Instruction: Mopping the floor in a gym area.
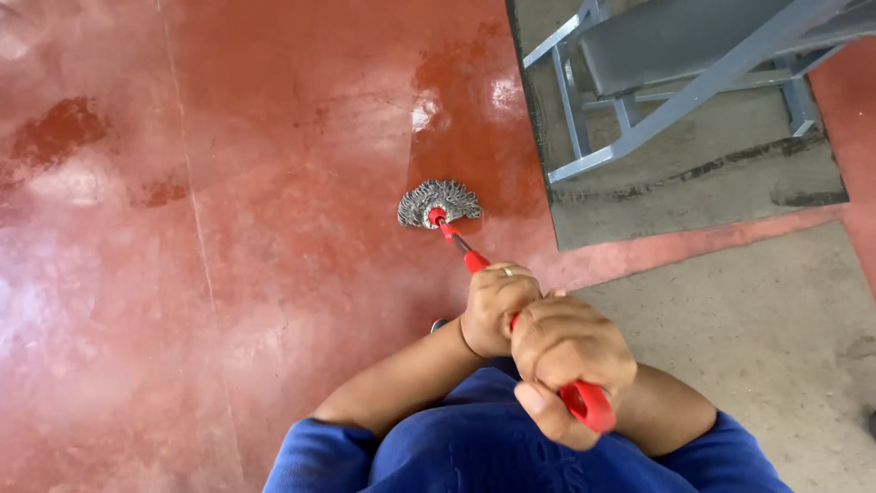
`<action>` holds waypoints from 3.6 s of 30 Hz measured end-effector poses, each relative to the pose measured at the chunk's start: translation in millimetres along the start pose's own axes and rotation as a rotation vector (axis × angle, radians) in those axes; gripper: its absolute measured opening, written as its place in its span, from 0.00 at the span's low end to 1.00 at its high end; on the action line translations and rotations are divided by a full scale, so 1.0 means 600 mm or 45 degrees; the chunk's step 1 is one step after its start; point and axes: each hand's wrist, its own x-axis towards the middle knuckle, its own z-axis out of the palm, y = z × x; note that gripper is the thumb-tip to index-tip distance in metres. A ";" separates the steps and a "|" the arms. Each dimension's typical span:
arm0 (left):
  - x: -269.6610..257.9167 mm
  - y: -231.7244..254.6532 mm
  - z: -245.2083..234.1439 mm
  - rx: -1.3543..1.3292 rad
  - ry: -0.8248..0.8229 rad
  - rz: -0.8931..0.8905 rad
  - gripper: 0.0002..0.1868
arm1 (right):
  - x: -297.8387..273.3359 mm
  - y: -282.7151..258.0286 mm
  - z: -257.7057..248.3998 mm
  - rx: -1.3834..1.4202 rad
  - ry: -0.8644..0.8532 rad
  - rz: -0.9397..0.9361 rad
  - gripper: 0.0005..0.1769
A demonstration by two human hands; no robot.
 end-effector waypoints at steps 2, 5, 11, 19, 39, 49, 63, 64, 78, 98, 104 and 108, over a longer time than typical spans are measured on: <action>0.009 -0.004 0.006 -0.026 0.048 0.105 0.14 | -0.003 0.004 -0.010 0.028 -0.019 -0.022 0.08; 0.021 -0.014 0.005 0.008 0.023 0.195 0.14 | -0.017 0.016 -0.012 -0.003 0.032 -0.034 0.08; -0.084 -0.120 -0.006 0.075 -0.053 0.164 0.09 | -0.107 0.086 0.038 -0.223 0.091 -0.084 0.15; -0.314 -0.455 0.006 -0.156 0.060 -0.547 0.14 | -0.294 0.345 0.059 -0.534 0.105 -0.030 0.16; -0.298 0.272 0.143 -0.168 -0.135 -0.375 0.17 | -0.332 -0.229 0.084 0.168 0.014 -0.213 0.16; -0.377 -0.030 0.113 -0.813 0.022 -0.971 0.15 | -0.358 -0.011 0.084 0.067 0.050 -0.184 0.20; -0.155 0.020 0.040 0.192 0.114 0.243 0.04 | -0.137 -0.006 0.055 0.010 -0.066 -0.206 0.05; -0.136 0.004 0.030 0.161 0.126 0.162 0.07 | -0.119 0.012 0.054 0.015 -0.048 -0.185 0.07; -0.062 -0.037 -0.067 0.046 -0.128 -0.389 0.05 | -0.044 0.096 0.050 -0.107 -0.248 -0.041 0.20; -0.213 -0.375 -0.115 -0.592 -0.246 -1.231 0.12 | -0.123 0.330 0.085 -0.144 -0.331 -0.203 0.25; -0.069 -0.048 -0.126 0.079 -0.562 -0.413 0.07 | -0.038 0.108 0.075 0.129 -0.393 -0.061 0.18; -0.059 -0.025 -0.124 -0.011 -0.408 -0.203 0.05 | -0.008 0.094 0.080 0.295 -0.385 -0.012 0.17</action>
